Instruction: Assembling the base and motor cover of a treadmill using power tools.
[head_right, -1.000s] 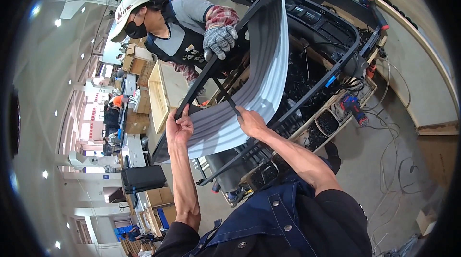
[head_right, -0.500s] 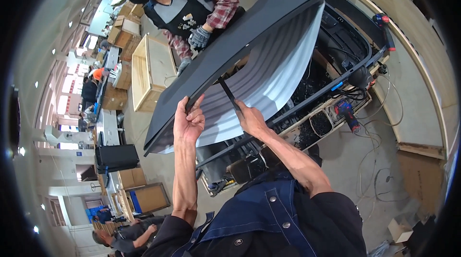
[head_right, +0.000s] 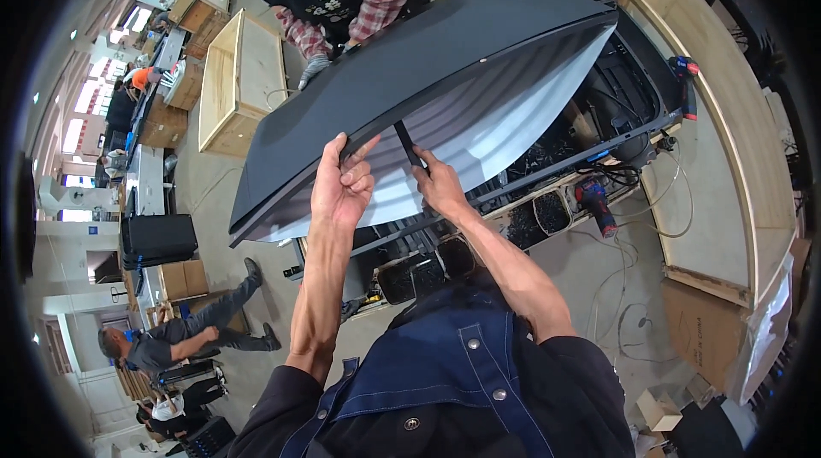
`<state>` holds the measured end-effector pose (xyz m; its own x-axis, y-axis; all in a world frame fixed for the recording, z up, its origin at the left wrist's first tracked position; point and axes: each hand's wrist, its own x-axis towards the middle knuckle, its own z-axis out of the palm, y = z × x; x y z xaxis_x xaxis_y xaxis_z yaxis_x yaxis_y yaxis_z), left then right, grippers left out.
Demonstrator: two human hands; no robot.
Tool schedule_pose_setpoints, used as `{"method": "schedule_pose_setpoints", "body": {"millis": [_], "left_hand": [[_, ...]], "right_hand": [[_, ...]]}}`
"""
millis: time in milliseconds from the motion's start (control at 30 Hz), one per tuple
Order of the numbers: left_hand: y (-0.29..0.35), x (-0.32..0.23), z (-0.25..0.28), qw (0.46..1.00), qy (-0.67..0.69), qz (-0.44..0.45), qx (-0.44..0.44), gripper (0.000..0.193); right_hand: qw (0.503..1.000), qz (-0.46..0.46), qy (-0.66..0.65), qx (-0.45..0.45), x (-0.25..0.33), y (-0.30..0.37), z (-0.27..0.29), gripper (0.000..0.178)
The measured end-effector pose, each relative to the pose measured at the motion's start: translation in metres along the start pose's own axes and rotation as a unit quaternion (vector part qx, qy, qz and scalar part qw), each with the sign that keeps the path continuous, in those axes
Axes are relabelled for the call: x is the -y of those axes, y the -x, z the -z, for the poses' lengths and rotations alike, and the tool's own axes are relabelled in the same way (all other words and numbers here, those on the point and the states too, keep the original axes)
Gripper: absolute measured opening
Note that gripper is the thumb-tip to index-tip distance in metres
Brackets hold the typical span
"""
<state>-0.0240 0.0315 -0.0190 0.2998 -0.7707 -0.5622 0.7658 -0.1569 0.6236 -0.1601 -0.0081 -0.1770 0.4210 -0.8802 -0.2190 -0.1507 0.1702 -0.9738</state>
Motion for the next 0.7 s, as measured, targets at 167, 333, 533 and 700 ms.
{"method": "schedule_pose_setpoints", "body": {"millis": [167,333,533,700], "left_hand": [[-0.004,0.004,0.007,1.0,0.011,0.017,0.017,0.052],[0.001,0.01,0.012,0.999,0.025,0.018,0.02,0.036],[0.0,0.017,0.02,0.999,0.04,0.017,0.031,0.027],[-0.002,0.024,0.024,0.999,0.036,-0.001,0.028,0.031]], "right_hand": [[0.995,-0.012,-0.096,0.021,-0.015,-0.014,-0.003,0.049],[0.994,-0.009,-0.104,0.026,-0.01,-0.012,-0.011,0.049],[0.991,-0.002,-0.123,0.045,-0.015,-0.013,-0.017,0.052],[0.995,-0.011,-0.095,0.026,-0.014,-0.02,-0.018,0.052]]}}
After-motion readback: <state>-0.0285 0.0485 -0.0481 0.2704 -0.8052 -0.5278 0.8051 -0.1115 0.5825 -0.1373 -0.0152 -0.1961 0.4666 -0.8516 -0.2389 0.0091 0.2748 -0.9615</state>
